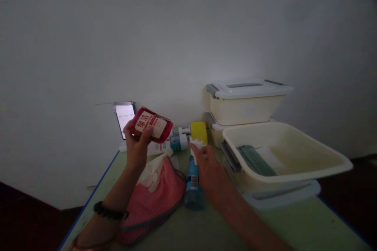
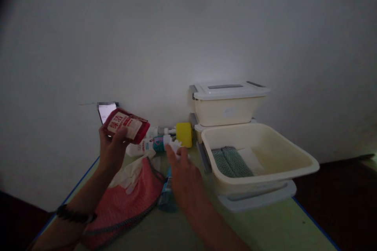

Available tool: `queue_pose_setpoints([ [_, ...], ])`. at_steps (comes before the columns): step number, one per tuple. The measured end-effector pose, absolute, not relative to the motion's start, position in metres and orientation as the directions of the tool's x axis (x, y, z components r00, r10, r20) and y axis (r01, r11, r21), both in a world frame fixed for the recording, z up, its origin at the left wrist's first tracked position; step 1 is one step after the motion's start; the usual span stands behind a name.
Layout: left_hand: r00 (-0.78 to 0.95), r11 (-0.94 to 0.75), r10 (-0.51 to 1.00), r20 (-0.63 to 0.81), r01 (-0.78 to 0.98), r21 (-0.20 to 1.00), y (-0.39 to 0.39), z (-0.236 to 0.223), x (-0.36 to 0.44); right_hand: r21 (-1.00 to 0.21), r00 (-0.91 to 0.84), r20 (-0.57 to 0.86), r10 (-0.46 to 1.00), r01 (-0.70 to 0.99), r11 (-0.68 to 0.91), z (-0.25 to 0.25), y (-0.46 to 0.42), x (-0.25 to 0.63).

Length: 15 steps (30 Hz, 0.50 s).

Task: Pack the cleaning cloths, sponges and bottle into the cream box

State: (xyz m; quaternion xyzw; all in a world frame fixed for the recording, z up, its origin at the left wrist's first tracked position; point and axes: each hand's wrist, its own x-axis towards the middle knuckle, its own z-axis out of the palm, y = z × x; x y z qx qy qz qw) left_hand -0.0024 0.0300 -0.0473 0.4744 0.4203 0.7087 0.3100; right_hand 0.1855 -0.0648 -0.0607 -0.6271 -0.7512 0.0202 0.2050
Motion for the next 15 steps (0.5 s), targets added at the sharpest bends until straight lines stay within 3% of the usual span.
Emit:
queue_pose_setpoints([
  [4,-0.149,-0.387,0.907,0.395,0.082,0.919,0.033,-0.029,-0.009,-0.338,-0.331,0.234,0.914,0.854,0.396,-0.072,-0.074,0.176],
  [8,0.103,-0.355,0.934,0.342,0.144,0.924,0.031,-0.037,-0.003,-0.269,-0.282,0.220,0.934,0.903,0.336,-0.078,-0.070,0.179],
  [12,0.227,-0.366,0.919,0.322,0.195,0.910,0.032,-0.049,0.012,-0.161,-0.167,0.261,0.951,0.964,0.213,-0.072,-0.063,0.185],
  [15,0.223,-0.333,0.930,0.291,0.180,0.926,0.031,-0.057,0.023,-0.145,-0.280,0.262,0.924,0.935,0.325,-0.074,-0.068,0.182],
])
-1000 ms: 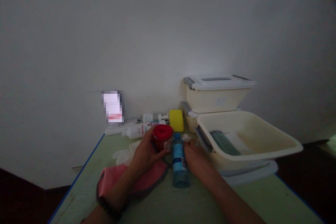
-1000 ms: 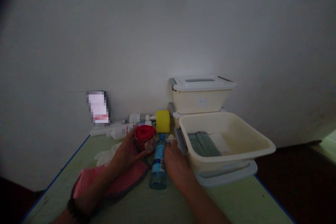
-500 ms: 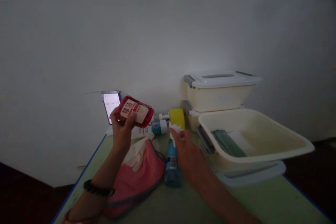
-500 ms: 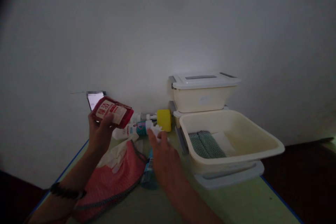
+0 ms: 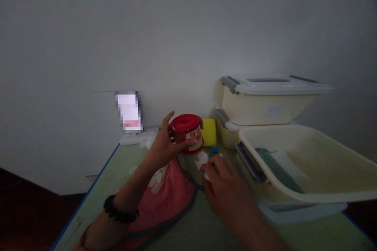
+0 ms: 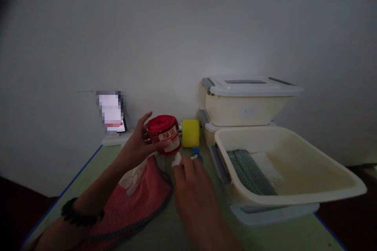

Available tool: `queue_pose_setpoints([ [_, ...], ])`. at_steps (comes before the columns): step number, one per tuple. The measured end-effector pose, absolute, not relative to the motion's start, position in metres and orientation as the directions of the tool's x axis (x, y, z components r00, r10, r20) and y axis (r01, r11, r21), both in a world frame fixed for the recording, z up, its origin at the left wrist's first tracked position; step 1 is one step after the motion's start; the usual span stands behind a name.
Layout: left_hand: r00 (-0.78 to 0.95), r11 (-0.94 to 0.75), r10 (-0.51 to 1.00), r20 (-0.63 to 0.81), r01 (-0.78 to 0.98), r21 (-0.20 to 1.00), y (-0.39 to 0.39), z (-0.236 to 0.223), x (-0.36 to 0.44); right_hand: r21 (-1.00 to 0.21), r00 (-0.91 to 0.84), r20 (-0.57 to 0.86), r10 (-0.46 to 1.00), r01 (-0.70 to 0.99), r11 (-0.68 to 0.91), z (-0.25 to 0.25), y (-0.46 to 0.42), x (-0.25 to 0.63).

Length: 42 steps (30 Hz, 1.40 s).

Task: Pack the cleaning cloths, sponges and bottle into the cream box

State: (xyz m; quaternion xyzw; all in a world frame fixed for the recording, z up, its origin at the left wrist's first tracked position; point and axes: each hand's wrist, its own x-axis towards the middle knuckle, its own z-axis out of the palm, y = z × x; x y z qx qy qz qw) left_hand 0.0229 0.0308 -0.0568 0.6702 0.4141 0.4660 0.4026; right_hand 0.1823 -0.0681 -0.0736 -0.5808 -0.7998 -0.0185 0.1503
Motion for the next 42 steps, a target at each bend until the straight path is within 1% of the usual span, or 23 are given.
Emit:
queue_pose_setpoints([
  [2,0.247,-0.340,0.927,0.283,0.231,0.912,0.029,-0.065,0.030,-0.125,-0.409,0.197,0.891,0.891,0.437,-0.080,-0.074,0.177],
  [4,0.306,-0.390,0.906,0.292,0.338,0.856,0.028,-0.075,0.036,-0.107,-0.481,0.115,0.869,0.864,0.492,-0.086,-0.078,0.171],
  [6,0.363,-0.449,0.880,0.305,0.431,0.783,0.026,-0.086,0.040,-0.096,-0.495,0.038,0.868,0.863,0.497,-0.090,-0.078,0.168],
  [8,0.390,-0.492,0.862,0.324,0.484,0.724,0.025,-0.094,0.040,-0.096,-0.465,-0.010,0.885,0.882,0.462,-0.091,-0.076,0.168],
  [10,0.411,-0.509,0.853,0.321,0.525,0.682,0.024,-0.100,0.034,-0.112,-0.412,-0.017,0.911,0.906,0.408,-0.090,-0.074,0.170],
  [11,0.416,-0.500,0.859,0.297,0.560,0.661,0.024,-0.102,0.030,-0.130,-0.386,-0.003,0.922,0.915,0.382,-0.090,-0.073,0.171],
  [14,0.384,-0.412,0.905,0.182,0.690,0.595,0.023,-0.103,0.017,-0.174,-0.364,0.059,0.930,0.913,0.369,-0.090,-0.073,0.174],
  [16,0.353,-0.366,0.926,0.135,0.749,0.552,0.024,-0.102,0.011,-0.173,-0.367,0.073,0.927,0.911,0.374,-0.091,-0.073,0.173],
  [19,0.365,-0.375,0.923,0.122,0.782,0.498,0.024,-0.101,0.011,-0.151,-0.337,0.046,0.940,0.928,0.340,-0.089,-0.072,0.168],
  [22,0.389,-0.400,0.912,0.125,0.784,0.475,0.025,-0.098,0.013,-0.140,-0.296,0.016,0.955,0.945,0.295,-0.085,-0.071,0.164],
  [26,0.408,-0.433,0.898,0.167,0.744,0.509,0.024,-0.081,0.011,-0.169,-0.269,0.001,0.963,0.949,0.265,-0.080,-0.071,0.167],
  [29,0.367,-0.444,0.895,0.252,0.696,0.565,0.022,-0.056,0.003,-0.198,-0.268,0.030,0.963,0.943,0.269,-0.078,-0.072,0.171],
  [32,0.204,-0.410,0.903,0.377,0.671,0.618,0.019,-0.032,-0.005,-0.191,-0.275,0.034,0.961,0.942,0.277,-0.079,-0.072,0.172],
  [34,0.000,-0.374,0.887,0.461,0.583,0.721,0.016,-0.023,-0.009,-0.182,-0.276,0.024,0.961,0.944,0.276,-0.080,-0.072,0.170],
  [36,-0.166,-0.363,0.867,0.471,0.437,0.823,0.016,-0.020,-0.012,-0.184,-0.278,0.027,0.960,0.943,0.278,-0.082,-0.072,0.170],
  [37,-0.184,-0.361,0.873,0.452,0.380,0.852,0.018,-0.020,-0.013,-0.196,-0.276,0.033,0.961,0.941,0.277,-0.084,-0.072,0.171],
  [39,-0.095,-0.349,0.909,0.406,0.358,0.866,0.022,-0.024,-0.015,-0.267,-0.282,0.050,0.958,0.921,0.285,-0.086,-0.071,0.173],
  [40,-0.042,-0.345,0.921,0.388,0.375,0.860,0.024,-0.028,-0.015,-0.337,-0.290,0.068,0.955,0.894,0.295,-0.086,-0.070,0.175],
  [42,0.005,-0.354,0.922,0.388,0.419,0.836,0.026,-0.036,-0.014,-0.539,-0.286,0.142,0.948,0.780,0.316,-0.086,-0.068,0.178],
])
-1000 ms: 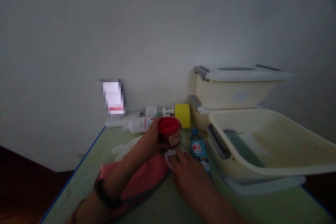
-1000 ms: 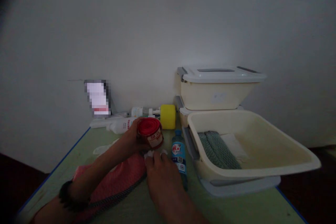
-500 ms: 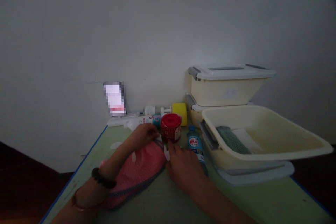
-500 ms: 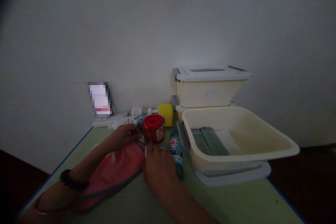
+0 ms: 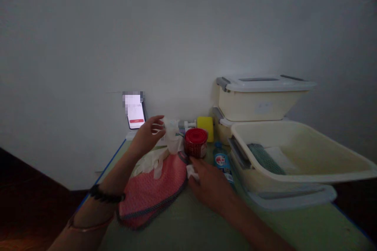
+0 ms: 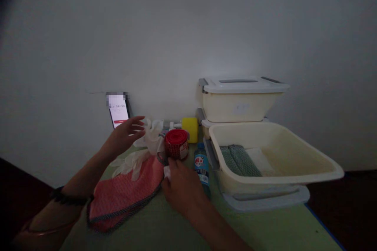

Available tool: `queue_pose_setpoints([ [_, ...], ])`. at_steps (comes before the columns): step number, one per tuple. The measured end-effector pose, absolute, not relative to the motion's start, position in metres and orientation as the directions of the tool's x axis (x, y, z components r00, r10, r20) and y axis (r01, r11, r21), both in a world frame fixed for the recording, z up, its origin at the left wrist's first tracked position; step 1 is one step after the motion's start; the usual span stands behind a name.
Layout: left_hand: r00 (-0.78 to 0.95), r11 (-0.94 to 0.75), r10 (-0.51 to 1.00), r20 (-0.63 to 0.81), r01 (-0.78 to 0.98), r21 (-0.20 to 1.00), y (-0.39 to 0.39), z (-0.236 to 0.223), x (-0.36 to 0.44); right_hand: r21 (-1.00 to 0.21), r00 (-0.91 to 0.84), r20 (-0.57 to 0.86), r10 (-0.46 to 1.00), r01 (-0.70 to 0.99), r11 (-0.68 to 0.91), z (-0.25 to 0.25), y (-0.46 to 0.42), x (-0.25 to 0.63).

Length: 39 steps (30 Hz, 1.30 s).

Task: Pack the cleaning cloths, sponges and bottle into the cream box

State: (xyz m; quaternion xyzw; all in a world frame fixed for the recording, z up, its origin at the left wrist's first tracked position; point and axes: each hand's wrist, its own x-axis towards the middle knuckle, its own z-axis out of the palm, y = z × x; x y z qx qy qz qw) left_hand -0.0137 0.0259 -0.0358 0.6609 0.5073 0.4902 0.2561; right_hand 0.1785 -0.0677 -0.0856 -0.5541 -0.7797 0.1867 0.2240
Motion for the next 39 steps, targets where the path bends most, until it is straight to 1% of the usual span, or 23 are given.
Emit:
queue_pose_setpoints([
  [2,-0.013,-0.380,0.904,0.427,0.430,0.819,0.021,-0.045,-0.008,-0.751,-0.218,0.219,0.951,0.584,0.307,-0.083,-0.065,0.181],
  [3,-0.007,-0.396,0.898,0.441,0.425,0.814,0.015,-0.051,-0.004,-0.836,-0.167,0.238,0.957,0.466,0.289,-0.082,-0.063,0.182],
  [5,0.039,-0.420,0.896,0.442,0.395,0.817,0.000,-0.063,0.004,-0.941,-0.088,0.229,0.969,0.235,0.244,-0.082,-0.061,0.181],
  [7,0.101,-0.426,0.902,0.419,0.349,0.835,-0.018,-0.077,0.009,-0.973,-0.050,0.221,0.974,0.064,0.224,-0.085,-0.060,0.178],
  [8,0.124,-0.429,0.903,0.411,0.315,0.847,-0.026,-0.084,0.010,-0.974,-0.039,0.225,0.974,0.014,0.226,-0.087,-0.060,0.176],
  [10,0.160,-0.418,0.903,0.398,0.124,0.900,-0.040,-0.096,0.008,-0.972,-0.032,0.232,0.972,-0.033,0.231,-0.092,-0.061,0.173],
  [11,0.176,-0.405,0.905,0.388,0.071,0.912,-0.045,-0.100,0.006,-0.972,-0.041,0.233,0.972,-0.050,0.231,-0.094,-0.062,0.171],
  [13,0.248,-0.381,0.896,0.368,0.005,0.924,-0.051,-0.105,0.002,-0.972,-0.083,0.230,0.970,-0.075,0.224,-0.097,-0.064,0.170],
  [15,0.295,-0.368,0.887,0.355,-0.013,0.930,-0.053,-0.107,0.000,-0.968,-0.125,0.251,0.960,-0.028,0.249,-0.098,-0.065,0.170],
  [17,0.294,-0.343,0.902,0.317,0.039,0.939,-0.055,-0.106,0.001,-0.922,-0.177,0.335,0.926,0.140,0.360,-0.098,-0.066,0.173],
  [19,0.247,-0.305,0.931,0.269,0.123,0.944,-0.058,-0.105,0.004,-0.803,-0.257,0.443,0.859,0.313,0.508,-0.098,-0.067,0.175],
  [20,0.208,-0.285,0.945,0.251,0.153,0.946,-0.060,-0.104,0.006,-0.750,-0.281,0.478,0.832,0.362,0.553,-0.098,-0.067,0.176],
  [21,0.164,-0.270,0.956,0.244,0.162,0.949,-0.062,-0.103,0.007,-0.728,-0.275,0.493,0.825,0.388,0.565,-0.097,-0.068,0.177],
  [23,0.110,-0.237,0.969,0.223,0.137,0.962,-0.066,-0.101,0.008,-0.776,-0.169,0.474,0.864,0.383,0.501,-0.094,-0.069,0.179],
  [25,0.101,-0.208,0.975,0.199,0.089,0.974,-0.069,-0.098,0.006,-0.860,0.003,0.429,0.903,0.306,0.408,-0.089,-0.070,0.181],
  [27,0.152,-0.229,0.963,0.224,0.015,0.973,-0.070,-0.097,0.002,-0.911,0.157,0.397,0.904,0.184,0.368,-0.084,-0.069,0.183],
  [29,0.244,-0.282,0.926,0.289,-0.062,0.957,-0.069,-0.098,-0.003,-0.933,0.232,0.358,0.904,0.068,0.352,-0.081,-0.070,0.184],
  [31,0.309,-0.309,0.892,0.329,-0.114,0.944,-0.069,-0.100,-0.005,-0.942,0.197,0.327,0.924,-0.006,0.334,-0.079,-0.071,0.184],
  [33,0.306,-0.333,0.884,0.353,-0.115,0.936,-0.068,-0.103,-0.006,-0.932,0.092,0.359,0.929,-0.023,0.362,-0.078,-0.073,0.182],
  [35,0.297,-0.396,0.869,0.396,-0.061,0.916,-0.068,-0.105,-0.005,-0.899,-0.001,0.437,0.899,0.001,0.437,-0.078,-0.075,0.180],
  [37,0.337,-0.455,0.841,0.422,0.019,0.890,-0.068,-0.107,-0.005,-0.872,-0.056,0.483,0.874,0.058,0.486,-0.079,-0.077,0.178],
  [39,0.386,-0.465,0.828,0.407,0.067,0.883,-0.068,-0.108,-0.004,-0.879,-0.104,0.448,0.888,0.133,0.458,-0.084,-0.077,0.177],
])
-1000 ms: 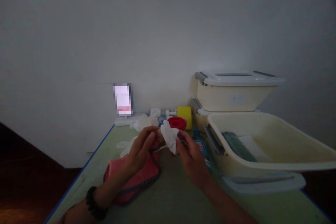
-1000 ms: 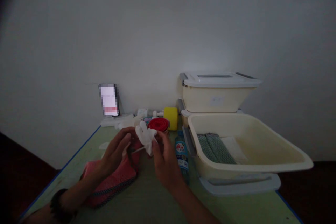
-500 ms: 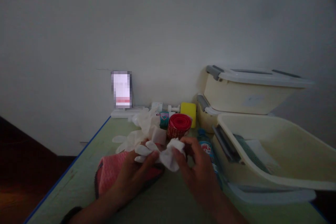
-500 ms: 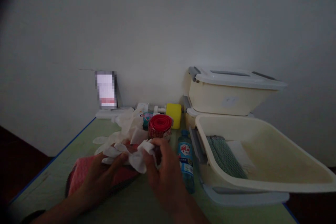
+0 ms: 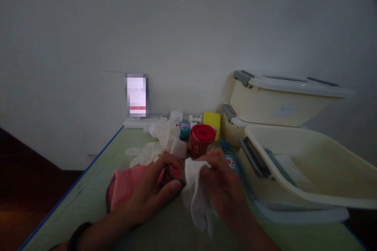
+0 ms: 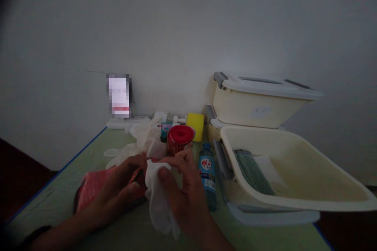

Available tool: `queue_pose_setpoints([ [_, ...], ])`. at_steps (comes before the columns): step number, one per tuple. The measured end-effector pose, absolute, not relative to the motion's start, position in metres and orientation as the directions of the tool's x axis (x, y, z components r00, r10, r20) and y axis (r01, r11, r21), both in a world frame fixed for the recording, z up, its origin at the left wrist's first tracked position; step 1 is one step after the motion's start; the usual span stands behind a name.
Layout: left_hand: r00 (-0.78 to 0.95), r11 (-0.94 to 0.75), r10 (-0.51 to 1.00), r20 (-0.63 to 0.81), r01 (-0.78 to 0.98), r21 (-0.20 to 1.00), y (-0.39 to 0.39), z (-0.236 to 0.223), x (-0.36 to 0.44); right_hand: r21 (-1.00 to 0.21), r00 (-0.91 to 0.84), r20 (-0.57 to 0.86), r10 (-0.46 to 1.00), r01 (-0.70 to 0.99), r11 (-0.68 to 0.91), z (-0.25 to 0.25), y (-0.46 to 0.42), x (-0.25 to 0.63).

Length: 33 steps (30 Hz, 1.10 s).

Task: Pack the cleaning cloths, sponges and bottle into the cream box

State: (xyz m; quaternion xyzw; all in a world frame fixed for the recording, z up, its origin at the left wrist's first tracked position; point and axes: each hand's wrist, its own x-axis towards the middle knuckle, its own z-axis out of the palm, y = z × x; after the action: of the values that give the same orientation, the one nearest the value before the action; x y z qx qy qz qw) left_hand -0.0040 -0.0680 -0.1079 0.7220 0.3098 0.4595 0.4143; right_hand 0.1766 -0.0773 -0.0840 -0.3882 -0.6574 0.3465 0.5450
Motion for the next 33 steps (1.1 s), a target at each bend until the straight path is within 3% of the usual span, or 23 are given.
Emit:
queue_pose_setpoints([
  [3,0.409,-0.426,0.842,0.352,0.104,0.899,-0.068,-0.111,-0.002,-0.913,-0.165,0.339,0.926,0.178,0.366,-0.095,-0.076,0.175],
  [8,0.219,-0.323,0.937,0.270,0.255,0.911,-0.066,-0.113,0.002,-0.953,-0.240,0.296,0.924,-0.011,0.303,-0.102,-0.076,0.169],
  [11,0.155,-0.337,0.939,0.306,0.262,0.904,-0.063,-0.109,0.002,-0.964,-0.289,0.254,0.923,0.005,0.267,-0.098,-0.080,0.165],
  [18,0.243,-0.454,0.884,0.399,0.249,0.855,-0.064,-0.104,0.005,-0.977,-0.203,0.161,0.966,0.108,0.186,-0.097,-0.076,0.164],
  [25,0.011,-0.195,0.981,0.195,0.026,0.980,-0.067,-0.107,0.007,-0.997,0.065,0.072,0.995,-0.020,0.074,-0.094,-0.069,0.176],
  [29,0.046,-0.049,0.997,0.054,-0.106,0.993,-0.068,-0.107,0.010,-0.992,0.045,-0.002,0.999,-0.128,0.003,-0.092,-0.070,0.176],
  [33,-0.007,0.020,1.000,-0.021,-0.138,0.990,-0.068,-0.103,0.013,-0.995,-0.030,0.000,1.000,-0.102,-0.003,-0.087,-0.071,0.172],
])
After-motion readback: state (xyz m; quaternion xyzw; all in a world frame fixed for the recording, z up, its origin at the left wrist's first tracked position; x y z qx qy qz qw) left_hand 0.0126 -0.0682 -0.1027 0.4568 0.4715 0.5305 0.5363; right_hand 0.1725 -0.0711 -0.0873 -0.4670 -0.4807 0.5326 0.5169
